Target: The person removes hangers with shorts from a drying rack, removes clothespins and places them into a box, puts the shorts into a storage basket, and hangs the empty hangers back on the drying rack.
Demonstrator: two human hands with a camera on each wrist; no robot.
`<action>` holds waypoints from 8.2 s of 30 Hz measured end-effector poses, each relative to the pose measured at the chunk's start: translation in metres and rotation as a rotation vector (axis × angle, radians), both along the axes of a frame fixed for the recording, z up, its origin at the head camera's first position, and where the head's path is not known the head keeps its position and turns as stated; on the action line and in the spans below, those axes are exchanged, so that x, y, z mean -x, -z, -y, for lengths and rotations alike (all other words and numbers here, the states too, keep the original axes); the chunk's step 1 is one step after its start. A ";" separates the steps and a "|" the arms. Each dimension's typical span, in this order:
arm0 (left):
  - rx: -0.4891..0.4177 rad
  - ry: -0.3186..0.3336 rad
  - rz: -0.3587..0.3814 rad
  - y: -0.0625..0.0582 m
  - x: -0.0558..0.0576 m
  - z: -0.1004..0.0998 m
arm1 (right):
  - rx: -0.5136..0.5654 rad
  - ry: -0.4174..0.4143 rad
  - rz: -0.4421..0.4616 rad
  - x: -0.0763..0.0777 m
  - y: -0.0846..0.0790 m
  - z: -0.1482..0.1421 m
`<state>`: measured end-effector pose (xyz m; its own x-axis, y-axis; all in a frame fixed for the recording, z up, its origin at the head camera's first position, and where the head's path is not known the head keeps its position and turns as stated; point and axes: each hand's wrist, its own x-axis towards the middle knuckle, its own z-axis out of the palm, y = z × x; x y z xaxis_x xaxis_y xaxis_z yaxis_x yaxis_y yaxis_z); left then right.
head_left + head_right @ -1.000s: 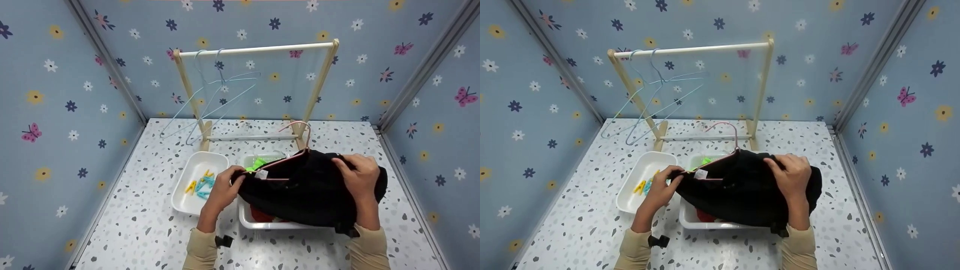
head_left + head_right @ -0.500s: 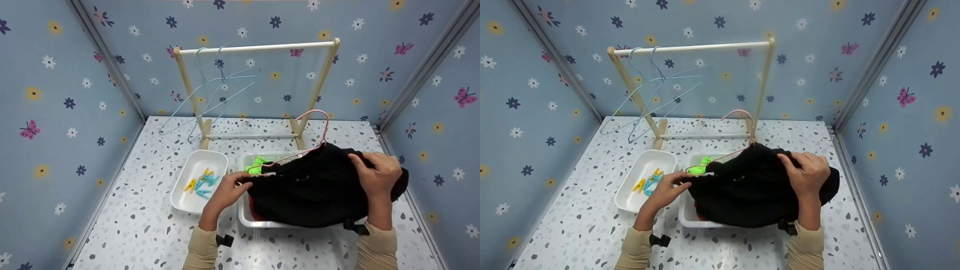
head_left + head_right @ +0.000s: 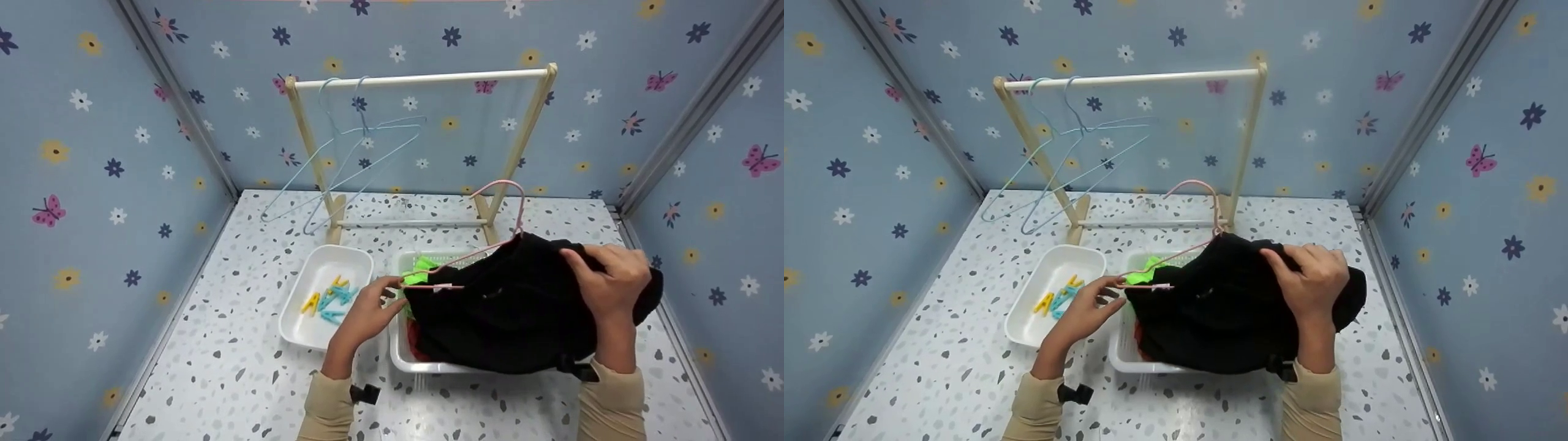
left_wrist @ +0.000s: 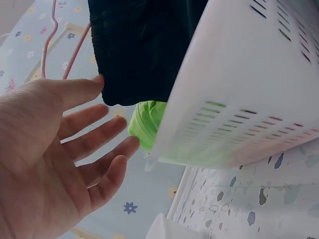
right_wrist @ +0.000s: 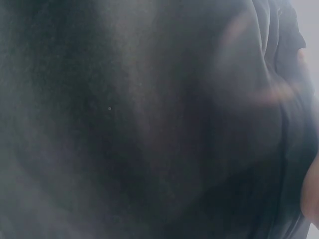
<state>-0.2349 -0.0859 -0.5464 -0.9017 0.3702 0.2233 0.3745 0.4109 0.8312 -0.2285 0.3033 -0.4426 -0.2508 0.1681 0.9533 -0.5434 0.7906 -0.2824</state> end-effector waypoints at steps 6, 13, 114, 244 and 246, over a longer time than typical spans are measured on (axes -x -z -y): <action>-0.062 -0.064 -0.096 -0.008 -0.002 -0.001 | -0.006 -0.008 -0.011 0.001 0.001 0.004; -0.042 -0.018 -0.174 -0.027 -0.011 -0.008 | -0.050 -0.018 -0.024 0.003 0.003 0.016; -0.285 -0.400 -0.577 -0.048 -0.015 0.040 | -0.070 -0.243 0.305 0.020 0.017 0.026; -0.120 -0.165 -0.117 -0.007 -0.013 0.026 | 0.145 -0.224 0.104 0.007 -0.059 0.048; -0.120 -0.161 -0.115 -0.008 -0.014 0.026 | 0.160 -0.213 0.076 0.006 -0.061 0.049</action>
